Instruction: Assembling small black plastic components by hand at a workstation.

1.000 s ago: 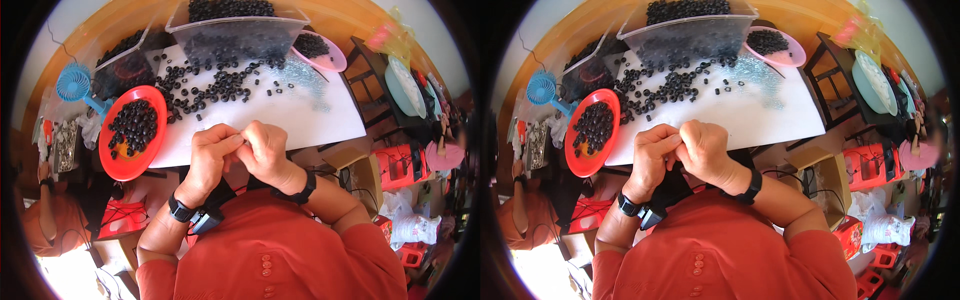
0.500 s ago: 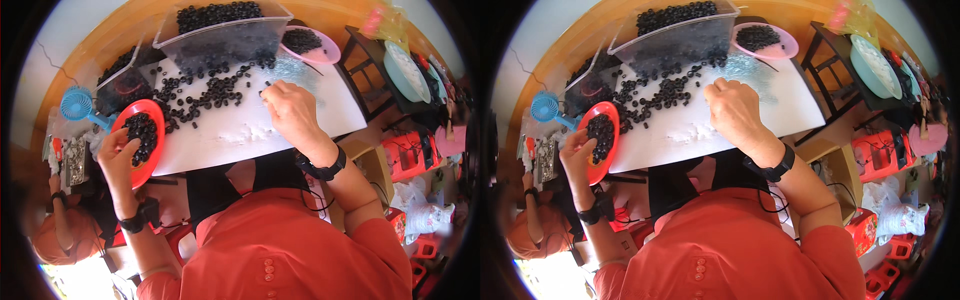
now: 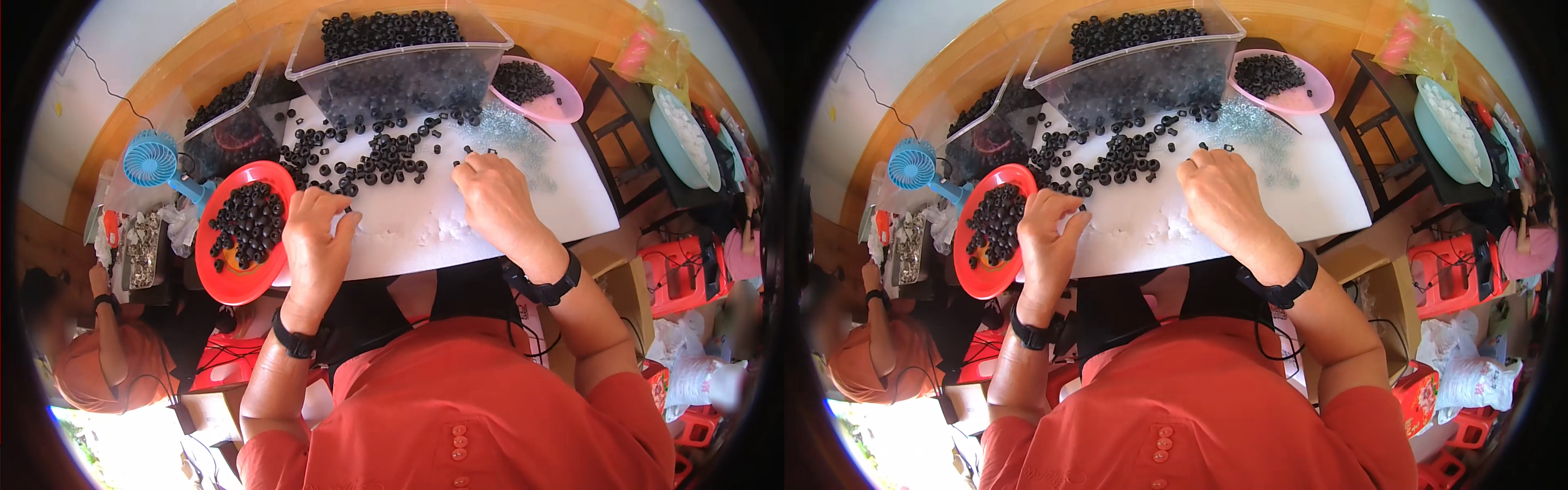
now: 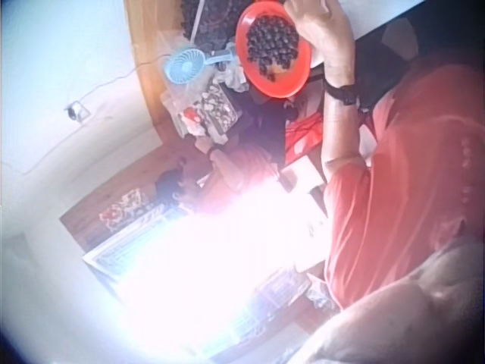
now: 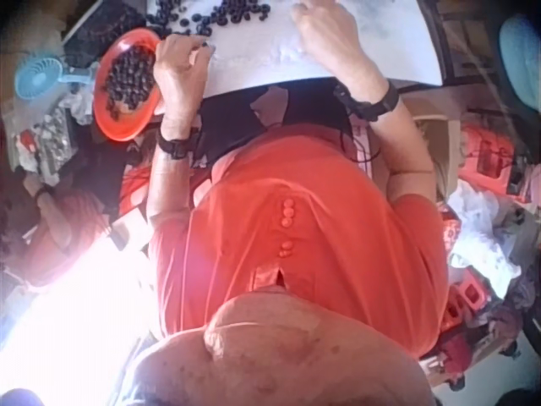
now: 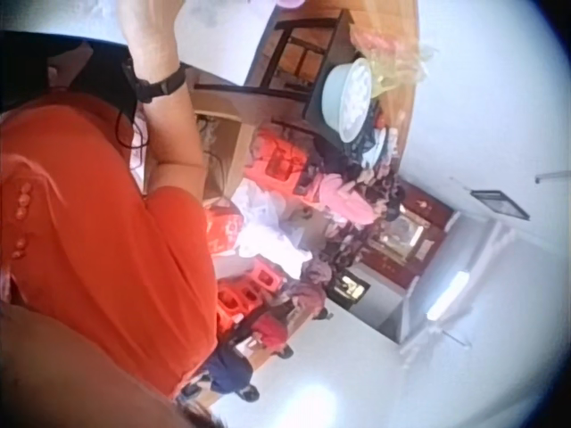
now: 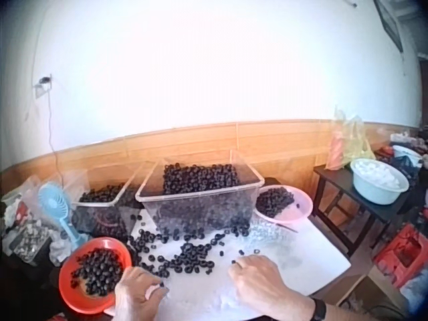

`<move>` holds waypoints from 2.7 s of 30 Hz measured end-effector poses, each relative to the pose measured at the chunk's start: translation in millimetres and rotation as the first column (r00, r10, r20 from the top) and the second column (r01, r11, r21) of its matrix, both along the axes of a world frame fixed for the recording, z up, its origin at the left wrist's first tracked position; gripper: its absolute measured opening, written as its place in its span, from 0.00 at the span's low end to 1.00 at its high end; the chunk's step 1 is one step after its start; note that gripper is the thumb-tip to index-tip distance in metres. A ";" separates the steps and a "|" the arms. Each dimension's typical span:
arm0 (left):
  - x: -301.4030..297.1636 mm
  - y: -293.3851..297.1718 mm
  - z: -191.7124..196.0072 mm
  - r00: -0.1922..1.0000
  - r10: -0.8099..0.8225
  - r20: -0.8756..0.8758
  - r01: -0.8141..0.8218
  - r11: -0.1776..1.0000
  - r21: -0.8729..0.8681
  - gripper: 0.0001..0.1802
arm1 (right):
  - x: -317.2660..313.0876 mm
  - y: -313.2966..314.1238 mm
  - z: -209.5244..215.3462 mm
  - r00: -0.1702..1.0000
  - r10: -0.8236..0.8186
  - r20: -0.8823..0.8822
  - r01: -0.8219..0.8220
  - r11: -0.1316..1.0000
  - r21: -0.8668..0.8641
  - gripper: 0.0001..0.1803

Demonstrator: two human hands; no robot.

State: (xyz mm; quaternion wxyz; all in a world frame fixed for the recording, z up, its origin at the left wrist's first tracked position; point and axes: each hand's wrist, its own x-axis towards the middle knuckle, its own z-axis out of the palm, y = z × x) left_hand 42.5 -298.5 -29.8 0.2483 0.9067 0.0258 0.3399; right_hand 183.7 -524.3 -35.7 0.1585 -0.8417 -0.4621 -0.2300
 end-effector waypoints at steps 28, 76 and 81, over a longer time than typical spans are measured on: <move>19.1 0.6 6.3 0.998 0.007 -0.061 0.010 0.963 0.268 0.05 | -5.4 -6.7 -14.7 0.991 -0.135 -0.004 0.133 0.976 0.170 0.10; 1.2 -43.5 16.1 0.911 -0.407 -0.068 0.063 0.300 -0.952 0.11 | -26.2 3.1 1.1 0.982 0.170 -0.083 -0.123 0.908 0.401 0.07; -2.1 -43.6 11.8 0.895 -0.445 -0.039 0.069 0.224 -0.972 0.13 | -42.4 15.5 12.4 0.775 0.458 -0.435 -0.101 0.770 0.630 0.07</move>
